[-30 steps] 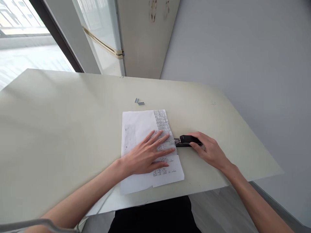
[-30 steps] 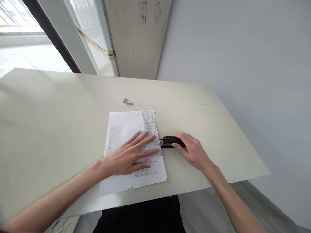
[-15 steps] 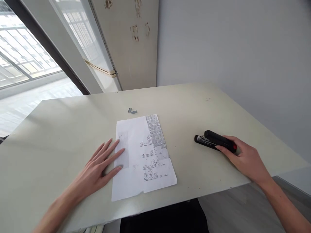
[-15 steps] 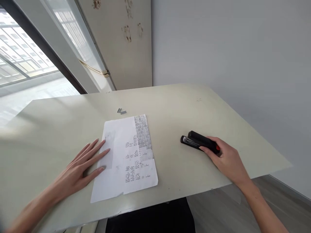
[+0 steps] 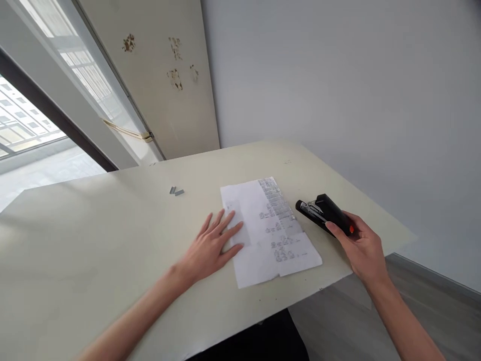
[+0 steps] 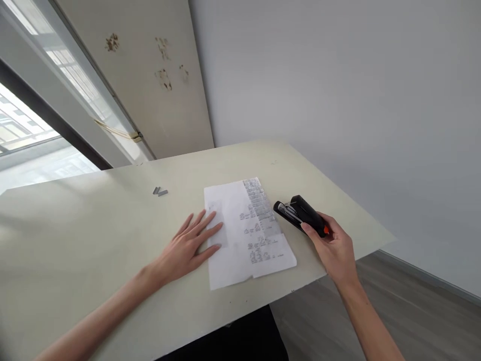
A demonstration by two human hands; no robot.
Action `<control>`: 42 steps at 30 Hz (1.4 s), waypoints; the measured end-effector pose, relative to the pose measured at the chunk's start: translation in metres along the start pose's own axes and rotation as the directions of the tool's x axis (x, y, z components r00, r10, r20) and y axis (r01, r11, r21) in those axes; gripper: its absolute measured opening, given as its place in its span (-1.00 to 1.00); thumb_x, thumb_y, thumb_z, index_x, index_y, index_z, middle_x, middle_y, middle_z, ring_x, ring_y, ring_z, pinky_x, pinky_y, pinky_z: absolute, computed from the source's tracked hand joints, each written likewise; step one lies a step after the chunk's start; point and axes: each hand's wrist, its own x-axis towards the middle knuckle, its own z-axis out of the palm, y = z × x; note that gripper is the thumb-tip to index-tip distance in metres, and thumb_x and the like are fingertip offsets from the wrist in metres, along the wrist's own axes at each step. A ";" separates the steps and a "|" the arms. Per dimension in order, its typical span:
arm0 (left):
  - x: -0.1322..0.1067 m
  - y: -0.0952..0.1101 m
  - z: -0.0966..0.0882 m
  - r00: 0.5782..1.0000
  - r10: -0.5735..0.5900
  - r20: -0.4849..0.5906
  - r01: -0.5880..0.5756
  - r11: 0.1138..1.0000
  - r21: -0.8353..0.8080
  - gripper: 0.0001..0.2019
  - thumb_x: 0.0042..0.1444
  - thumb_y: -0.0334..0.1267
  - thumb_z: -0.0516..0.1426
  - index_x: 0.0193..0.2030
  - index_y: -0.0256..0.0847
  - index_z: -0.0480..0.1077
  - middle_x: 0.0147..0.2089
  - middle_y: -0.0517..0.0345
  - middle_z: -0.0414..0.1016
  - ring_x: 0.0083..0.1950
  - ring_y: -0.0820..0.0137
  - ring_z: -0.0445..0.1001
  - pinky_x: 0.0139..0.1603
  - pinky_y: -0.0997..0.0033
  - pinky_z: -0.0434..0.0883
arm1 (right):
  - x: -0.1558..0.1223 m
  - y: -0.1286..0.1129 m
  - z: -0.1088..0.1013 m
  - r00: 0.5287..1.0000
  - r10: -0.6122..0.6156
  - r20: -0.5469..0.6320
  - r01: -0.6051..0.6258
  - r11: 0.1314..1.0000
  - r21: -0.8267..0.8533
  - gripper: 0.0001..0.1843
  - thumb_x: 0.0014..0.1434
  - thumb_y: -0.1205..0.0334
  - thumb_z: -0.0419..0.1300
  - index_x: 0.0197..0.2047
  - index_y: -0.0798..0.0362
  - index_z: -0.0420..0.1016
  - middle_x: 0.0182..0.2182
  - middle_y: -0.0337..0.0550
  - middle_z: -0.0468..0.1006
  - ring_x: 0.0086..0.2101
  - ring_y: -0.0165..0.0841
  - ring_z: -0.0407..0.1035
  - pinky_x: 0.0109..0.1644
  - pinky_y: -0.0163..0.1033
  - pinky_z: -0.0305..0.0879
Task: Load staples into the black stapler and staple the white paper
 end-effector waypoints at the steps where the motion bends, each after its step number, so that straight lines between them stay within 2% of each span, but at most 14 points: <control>1: 0.019 0.002 0.005 1.000 0.011 -0.008 -0.011 1.000 -0.016 -0.44 0.51 0.10 -0.01 0.55 0.00 0.21 0.63 0.03 0.01 0.63 0.01 -0.06 0.59 -0.26 -0.04 | 0.000 0.002 0.001 1.000 -0.002 -0.031 0.003 0.999 0.039 -0.39 0.13 -0.23 0.40 0.12 -0.03 0.60 -0.05 -0.01 0.68 -0.17 -0.13 0.57 -0.18 -0.10 0.50; 7: 0.114 0.020 0.035 1.000 0.011 -0.027 -0.013 0.998 -0.065 -0.40 0.50 0.15 -0.06 0.50 -0.11 0.28 0.62 -0.11 0.03 0.64 -0.05 -0.09 0.59 -0.32 -0.11 | -0.003 0.004 0.008 0.975 -0.010 -0.224 0.052 0.981 0.185 -0.37 0.14 -0.20 0.41 0.15 0.01 0.56 -0.01 0.04 0.66 -0.08 -0.08 0.56 -0.01 0.00 0.52; 11: 0.133 0.024 0.036 0.996 -0.010 -0.087 -0.008 0.979 -0.205 -0.41 0.55 0.12 -0.16 0.51 -0.14 0.25 0.63 -0.08 -0.01 0.63 0.00 -0.03 0.59 -0.25 -0.04 | -0.005 -0.011 0.007 0.979 -0.008 -0.204 0.042 0.986 0.164 -0.39 0.16 -0.19 0.41 0.15 -0.01 0.56 0.00 0.04 0.66 -0.06 -0.05 0.56 -0.01 0.00 0.53; 13: 0.123 0.018 0.028 0.989 -0.056 -0.138 0.007 0.943 -0.332 -0.43 0.56 0.08 -0.20 0.50 -0.10 0.27 0.62 -0.03 0.04 0.60 0.11 0.11 0.55 -0.07 0.18 | -0.003 -0.024 0.012 0.992 -0.052 -0.115 0.067 0.989 0.129 -0.40 0.18 -0.20 0.39 0.15 -0.02 0.56 0.00 0.04 0.66 -0.06 -0.05 0.56 -0.04 -0.01 0.53; 15: 0.103 0.008 0.017 0.977 -0.116 -0.178 0.026 0.897 -0.442 -0.46 0.55 0.09 -0.16 0.44 -0.07 0.33 0.56 0.01 0.22 0.52 0.17 0.29 0.42 0.10 0.39 | 0.000 -0.039 0.022 0.994 -0.111 0.010 0.110 0.990 0.090 -0.43 0.19 -0.22 0.37 0.13 -0.02 0.57 -0.05 0.01 0.68 -0.11 -0.07 0.56 -0.08 -0.01 0.53; 18: 0.060 -0.010 -0.001 0.957 -0.220 -0.188 0.093 0.848 -0.522 -0.53 0.53 0.07 -0.09 0.34 -0.06 0.41 0.35 0.02 0.51 0.28 0.17 0.54 0.20 0.15 0.56 | 0.006 -0.066 0.053 0.956 -0.195 0.221 0.183 0.980 0.074 -0.47 0.21 -0.23 0.35 0.07 -0.04 0.59 -0.13 -0.04 0.69 -0.18 -0.11 0.55 -0.12 -0.03 0.52; 21: 0.017 -0.028 -0.014 0.933 -0.324 -0.160 0.196 0.826 -0.529 -0.60 0.49 0.07 -0.01 0.24 -0.02 0.46 0.20 0.04 0.60 0.09 0.17 0.62 0.04 0.17 0.60 | 0.009 -0.095 0.095 0.854 -0.310 0.418 0.281 0.951 0.130 -0.54 0.23 -0.20 0.33 0.03 -0.06 0.60 -0.17 -0.10 0.69 -0.19 -0.15 0.53 -0.10 -0.07 0.51; 24: -0.014 -0.043 -0.022 0.905 -0.383 -0.186 0.247 0.828 -0.503 -0.62 0.43 0.08 0.08 0.23 -0.02 0.46 0.20 0.04 0.58 0.15 0.13 0.57 0.00 0.19 0.59 | 0.008 -0.119 0.136 0.711 -0.427 0.559 0.375 0.902 0.211 -0.62 0.25 -0.10 0.33 0.02 -0.07 0.61 -0.17 -0.16 0.68 -0.19 -0.21 0.53 -0.03 -0.09 0.49; 27: -0.030 -0.055 -0.024 0.867 -0.434 -0.244 0.285 0.835 -0.472 -0.59 0.37 0.12 0.15 0.20 -0.05 0.47 0.22 0.03 0.56 0.20 0.10 0.53 0.06 0.15 0.57 | 0.004 -0.131 0.169 0.591 -0.461 0.662 0.363 0.885 0.292 -0.65 0.24 -0.04 0.35 0.01 -0.07 0.62 -0.17 -0.18 0.69 -0.19 -0.23 0.53 -0.08 -0.13 0.49; 29: -0.033 -0.061 -0.022 0.856 -0.440 -0.271 0.290 0.843 -0.452 -0.62 0.36 0.12 0.17 0.12 -0.06 0.52 0.18 0.04 0.58 0.19 0.10 0.53 0.13 0.10 0.53 | 0.001 -0.133 0.183 0.545 -0.453 0.706 0.318 0.890 0.326 -0.66 0.24 -0.03 0.34 0.02 -0.08 0.61 -0.16 -0.19 0.69 -0.18 -0.23 0.53 -0.11 -0.14 0.48; 33: -0.032 -0.069 -0.017 0.871 -0.411 -0.268 0.277 0.863 -0.422 -0.73 0.37 0.04 0.20 -0.01 -0.05 0.57 0.07 0.10 0.63 0.11 0.15 0.54 0.20 0.09 0.46 | -0.007 -0.131 0.195 0.541 -0.436 0.719 0.286 0.900 0.330 -0.64 0.24 -0.01 0.35 0.05 -0.07 0.60 -0.13 -0.19 0.69 -0.15 -0.24 0.52 -0.02 -0.13 0.46; 37: -0.033 -0.069 -0.015 0.847 -0.455 -0.276 0.311 0.844 -0.437 -0.77 0.32 0.02 0.26 -0.05 -0.04 0.57 0.00 0.15 0.66 0.05 0.17 0.56 0.17 0.09 0.44 | -0.010 -0.129 0.194 0.554 -0.425 0.716 0.301 0.904 0.304 -0.63 0.28 -0.02 0.34 0.09 -0.07 0.57 -0.08 -0.17 0.68 -0.12 -0.23 0.52 0.02 -0.13 0.45; 40: -0.034 -0.069 -0.016 0.840 -0.471 -0.269 0.318 0.830 -0.458 -0.80 0.30 -0.02 0.30 -0.09 -0.05 0.57 -0.04 0.17 0.66 0.01 0.19 0.56 0.16 0.10 0.43 | -0.009 -0.129 0.191 0.522 -0.403 0.751 0.283 0.913 0.293 -0.61 0.39 -0.09 0.20 0.15 -0.08 0.53 -0.06 -0.16 0.67 -0.14 -0.24 0.52 -0.04 -0.14 0.45; 42: -0.034 -0.069 -0.015 0.842 -0.466 -0.272 0.311 0.831 -0.462 -0.82 0.30 -0.05 0.30 -0.10 -0.06 0.56 -0.05 0.18 0.66 0.00 0.20 0.55 0.15 0.11 0.43 | -0.009 -0.127 0.191 0.538 -0.383 0.751 0.259 0.923 0.286 -0.57 0.49 -0.13 0.02 0.14 -0.08 0.53 -0.04 -0.14 0.66 -0.11 -0.22 0.52 -0.01 -0.12 0.44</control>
